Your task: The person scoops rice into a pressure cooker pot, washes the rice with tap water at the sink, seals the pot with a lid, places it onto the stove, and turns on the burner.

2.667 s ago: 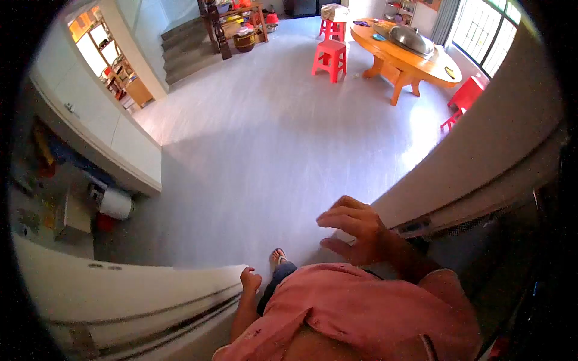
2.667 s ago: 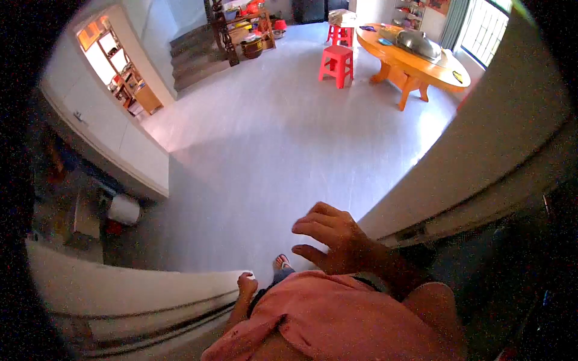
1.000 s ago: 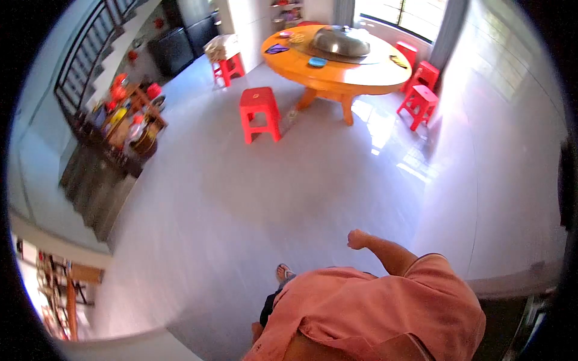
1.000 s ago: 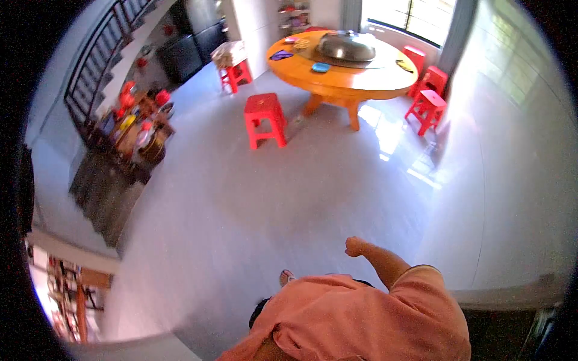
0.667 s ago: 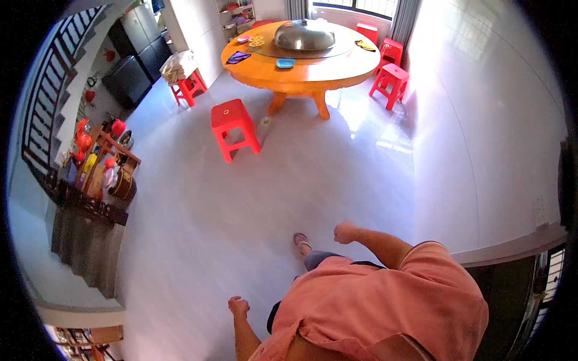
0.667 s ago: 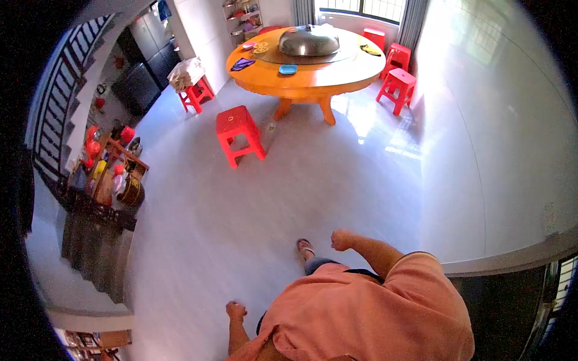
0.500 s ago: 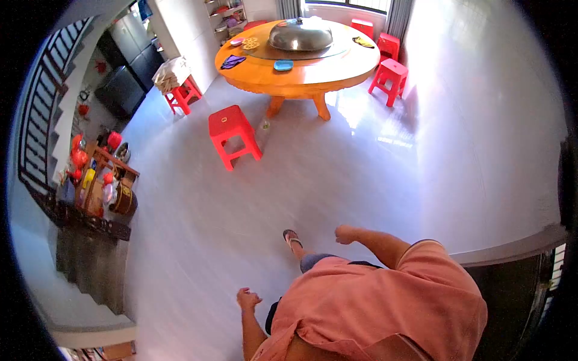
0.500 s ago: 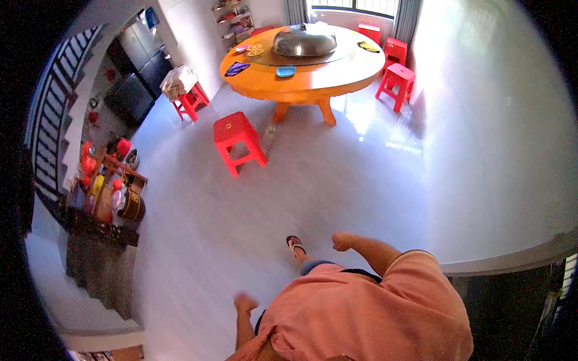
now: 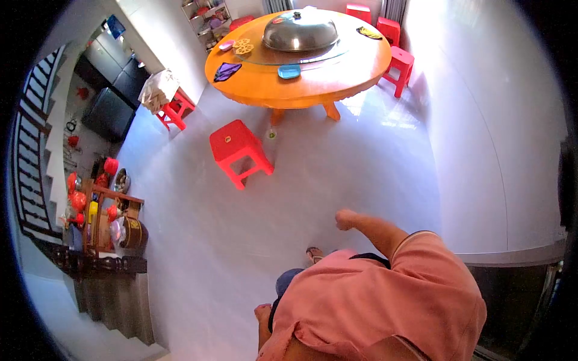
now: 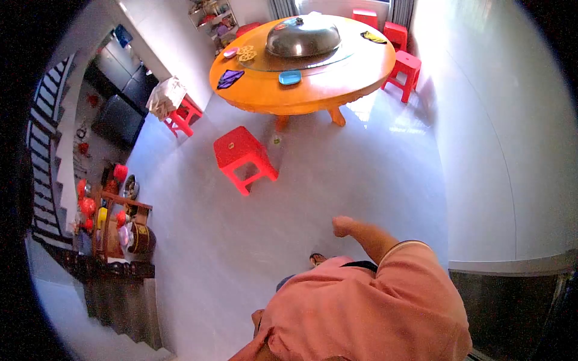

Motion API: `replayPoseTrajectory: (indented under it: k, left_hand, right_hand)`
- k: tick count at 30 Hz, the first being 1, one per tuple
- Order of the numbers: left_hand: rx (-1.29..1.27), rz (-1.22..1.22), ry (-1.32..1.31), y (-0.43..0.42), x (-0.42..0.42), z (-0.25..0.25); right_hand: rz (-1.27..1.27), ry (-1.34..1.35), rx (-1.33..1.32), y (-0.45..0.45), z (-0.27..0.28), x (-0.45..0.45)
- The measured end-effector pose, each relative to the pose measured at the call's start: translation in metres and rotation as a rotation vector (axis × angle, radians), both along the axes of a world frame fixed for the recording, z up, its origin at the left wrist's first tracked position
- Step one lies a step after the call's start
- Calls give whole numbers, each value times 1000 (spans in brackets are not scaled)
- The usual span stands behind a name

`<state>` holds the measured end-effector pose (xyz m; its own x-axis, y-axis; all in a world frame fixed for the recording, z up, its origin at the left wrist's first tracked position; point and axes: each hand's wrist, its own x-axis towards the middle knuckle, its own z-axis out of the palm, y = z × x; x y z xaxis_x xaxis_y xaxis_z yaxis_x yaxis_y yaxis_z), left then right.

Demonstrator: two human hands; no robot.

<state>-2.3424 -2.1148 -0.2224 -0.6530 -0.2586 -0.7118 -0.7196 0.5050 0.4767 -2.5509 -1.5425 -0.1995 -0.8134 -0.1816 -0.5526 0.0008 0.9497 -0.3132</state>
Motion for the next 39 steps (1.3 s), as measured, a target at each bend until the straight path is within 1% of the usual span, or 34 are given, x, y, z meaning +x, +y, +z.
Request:
replayPoseTrajectory:
  k: [1, 2, 4, 5, 8, 9, 11, 12, 14, 15, 16, 17, 18, 20, 23, 25, 27, 29, 31, 33, 35, 36, 39]
  left_hand:
    - [9, 94, -1, -2, -20, 3]
    - [-2, 47, 25, -2, -38, 5]
    - [-26, -50, 71, 2, -67, 10]
    - [-52, -185, 233, -2, -75, -1]
    - [-112, -444, 201, -18, -120, -46]
    - [-126, -451, 119, -24, -133, -53]
    - [-62, -281, 117, -28, -161, -44]
    - [-32, -196, 119, -31, -184, -25]
    - [-163, -431, 122, -48, -236, 11]
    - [-170, -397, 71, -56, -259, 21]
    - [-250, -405, 92, -63, -281, 24]
    - [-262, -449, 98, -78, -300, 17]
    - [-269, -498, 104, -95, -320, 11]
    - [-259, -459, 79, -109, -372, 34]
    - [-217, -414, 28, -127, -455, 63]
    - [-433, -708, 149, -150, -498, 35]
    - [-333, -386, 395, -152, -528, 40]
    - [-341, -291, 451, -135, -561, 66]
    - [-204, -203, 425, -112, -587, 103]
    - [-116, -117, 397, -101, -595, 103]
    - [-75, -32, 383, -91, -599, 88]
    - [-57, -3, 330, -87, -597, 87]
    - [-25, 108, 227, -62, -595, 112]
  right_hand:
    - [-37, 33, -38, -11, 11, -12]
    - [-81, 54, -81, -26, 19, -14]
    - [-21, -36, -91, -43, 27, -40]
    - [14, -70, -93, -49, 34, -51]
    - [-41, -74, -120, -75, 65, -76]
    - [-40, -119, -118, -83, 65, -86]
    - [-1, -203, -102, -89, 60, -114]
    - [-35, -169, -104, -94, 56, -126]
    - [-130, -91, -105, -96, 53, -153]
    - [-171, -89, -103, -100, 61, -171]
    - [-222, -88, -101, -103, 73, -188]
    - [-280, -84, -99, -103, 81, -200]
    - [-284, -34, -90, -106, 89, -213]
    - [-281, 70, -67, -115, 104, -250]
    - [-384, 134, -117, -135, 126, -308]
    - [-385, 236, -95, -150, 140, -345]
    - [-383, 258, -71, -162, 151, -384]
    - [-351, 332, -75, -171, 162, -421]
    - [-350, 374, -96, -174, 174, -465]
    - [-382, 364, -134, -172, 177, -511]
    - [-343, 424, -149, -161, 169, -562]
    - [-328, 460, -158, -155, 166, -589]
    - [-277, 688, -72, -143, 155, -678]
